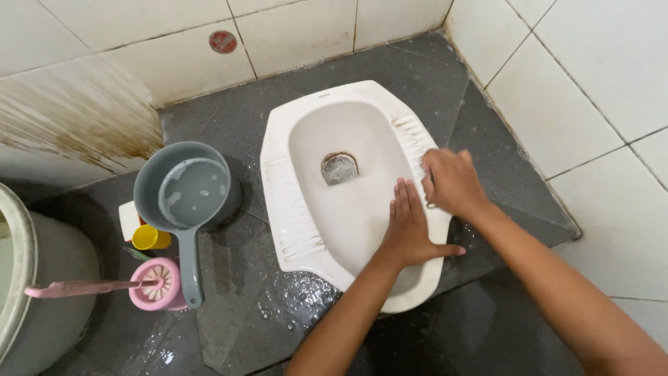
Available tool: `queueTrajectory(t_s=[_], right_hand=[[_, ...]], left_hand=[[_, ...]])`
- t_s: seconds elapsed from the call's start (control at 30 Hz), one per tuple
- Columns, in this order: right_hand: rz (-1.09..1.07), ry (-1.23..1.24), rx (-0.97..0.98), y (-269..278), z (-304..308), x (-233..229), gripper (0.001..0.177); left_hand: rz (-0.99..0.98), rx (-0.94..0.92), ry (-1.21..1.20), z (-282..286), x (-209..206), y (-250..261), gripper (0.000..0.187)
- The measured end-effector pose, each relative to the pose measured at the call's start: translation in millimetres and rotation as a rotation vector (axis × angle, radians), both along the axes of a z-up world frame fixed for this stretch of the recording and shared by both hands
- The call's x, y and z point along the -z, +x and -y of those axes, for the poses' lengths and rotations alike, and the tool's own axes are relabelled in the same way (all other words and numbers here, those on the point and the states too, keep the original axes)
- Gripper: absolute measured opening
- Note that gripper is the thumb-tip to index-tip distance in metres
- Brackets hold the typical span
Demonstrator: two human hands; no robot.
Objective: Cleaning a squat toilet by scrubbing the bowl with an abrasive stone and rinsing with water from a ladle
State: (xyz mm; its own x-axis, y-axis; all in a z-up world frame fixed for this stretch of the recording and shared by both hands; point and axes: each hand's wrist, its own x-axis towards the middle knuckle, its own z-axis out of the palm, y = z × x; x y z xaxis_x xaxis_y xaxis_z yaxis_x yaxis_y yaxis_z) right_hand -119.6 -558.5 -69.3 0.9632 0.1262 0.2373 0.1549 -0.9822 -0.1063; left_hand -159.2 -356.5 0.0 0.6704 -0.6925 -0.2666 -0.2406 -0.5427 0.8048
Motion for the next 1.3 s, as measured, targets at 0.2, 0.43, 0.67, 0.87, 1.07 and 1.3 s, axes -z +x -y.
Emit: queueTrajectory(t_s=[0.2,0.43,0.67,0.87,1.07,1.3], right_hand=[[-0.081,0.009,0.010,-36.4,-16.1,-10.7,0.007],[-0.049,-0.061,0.013,-13.3,-17.5,-8.9,0.009],[-0.011,-0.068,-0.005,-44.0,-23.0,-10.0,0.009],[-0.024,-0.075,0.067,-15.0,-23.2,-18.5,0.009],[-0.094,-0.058,0.066,-42.5,-21.4,-5.5,0.008],[0.061,-0.080,0.109,4.7,-17.8,-15.5,0.011]], left_hand=[[-0.021,0.015,-0.026,-7.9,-9.0,-5.5,0.156],[-0.017,0.018,-0.006,-5.3,-4.8,-5.4,0.156],[0.014,0.036,-0.013,-9.4,-7.8,-2.7,0.158],[-0.001,0.071,0.023,-9.3,-9.8,-5.3,0.161],[0.013,0.069,0.003,-12.7,-11.4,-4.7,0.157],[0.037,0.069,0.062,-8.7,-5.8,-7.5,0.155]])
